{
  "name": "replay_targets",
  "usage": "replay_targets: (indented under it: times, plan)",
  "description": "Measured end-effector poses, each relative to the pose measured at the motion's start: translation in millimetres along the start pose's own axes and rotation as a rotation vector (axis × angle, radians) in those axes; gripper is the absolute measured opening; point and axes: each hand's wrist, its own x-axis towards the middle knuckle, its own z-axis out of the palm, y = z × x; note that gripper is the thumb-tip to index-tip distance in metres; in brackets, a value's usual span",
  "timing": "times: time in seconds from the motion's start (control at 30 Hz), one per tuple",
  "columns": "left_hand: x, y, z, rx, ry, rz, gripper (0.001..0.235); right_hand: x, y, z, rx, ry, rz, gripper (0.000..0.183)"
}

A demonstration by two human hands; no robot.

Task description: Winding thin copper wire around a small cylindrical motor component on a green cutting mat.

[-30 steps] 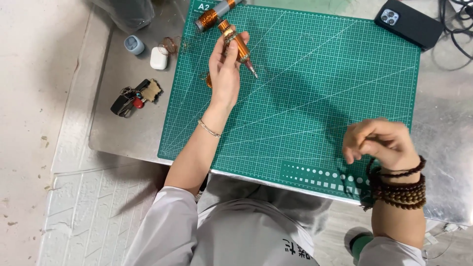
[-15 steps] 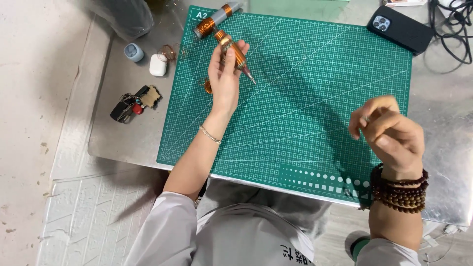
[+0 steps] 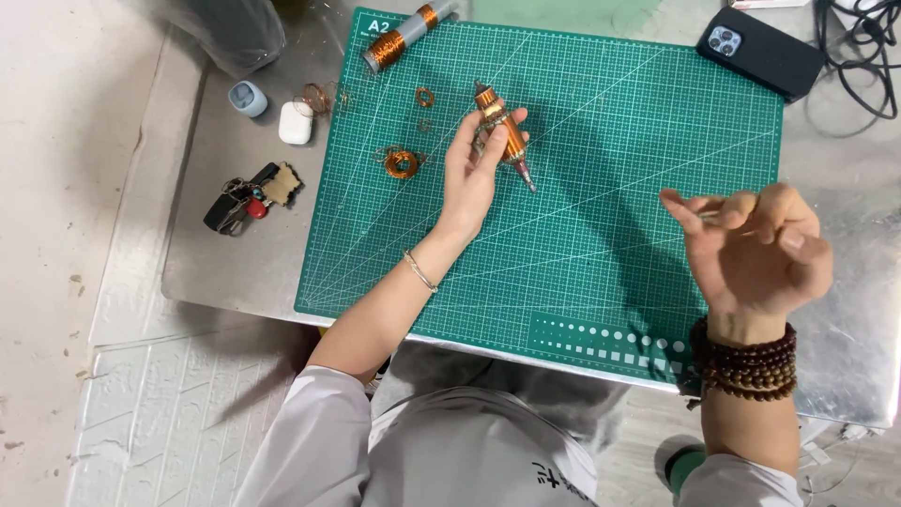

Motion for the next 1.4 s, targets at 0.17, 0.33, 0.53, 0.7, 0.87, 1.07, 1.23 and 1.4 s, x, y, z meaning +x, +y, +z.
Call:
replay_targets:
  times: [0.17,0.33,0.53,0.7,0.87,1.07,1.23,1.4]
  plan:
    - [8,-5,-13,-0.043,0.050,0.020,0.031,-13,-11,-19,0.099,0.048,-0.008,0.020]
    - [13,0,-17,-0.019,0.121,0.057,0.026,0,-8,0,0.043,0.046,0.000,0.023]
    - [14,-3,-19,-0.010,0.160,0.039,0.028,-6,-6,3,-0.109,0.220,0.020,0.021]
    - [14,-5,-19,-0.036,0.144,0.049,0.029,1,-8,14,-0.343,0.274,0.078,0.024]
    - [11,1,-18,-0.063,0.096,0.070,0.029,-7,-6,8,-0.537,0.358,0.089,0.009]
    - [10,4,-16,-0.060,0.064,0.099,0.030,-5,-4,15,-0.791,0.370,0.182,0.015]
    - [7,6,-13,-0.084,0.031,0.110,0.033,0,-2,14,-0.815,0.329,0.210,0.016]
    - [7,17,-12,-0.065,0.047,0.170,0.030,7,3,18,-0.848,0.444,0.283,0.011]
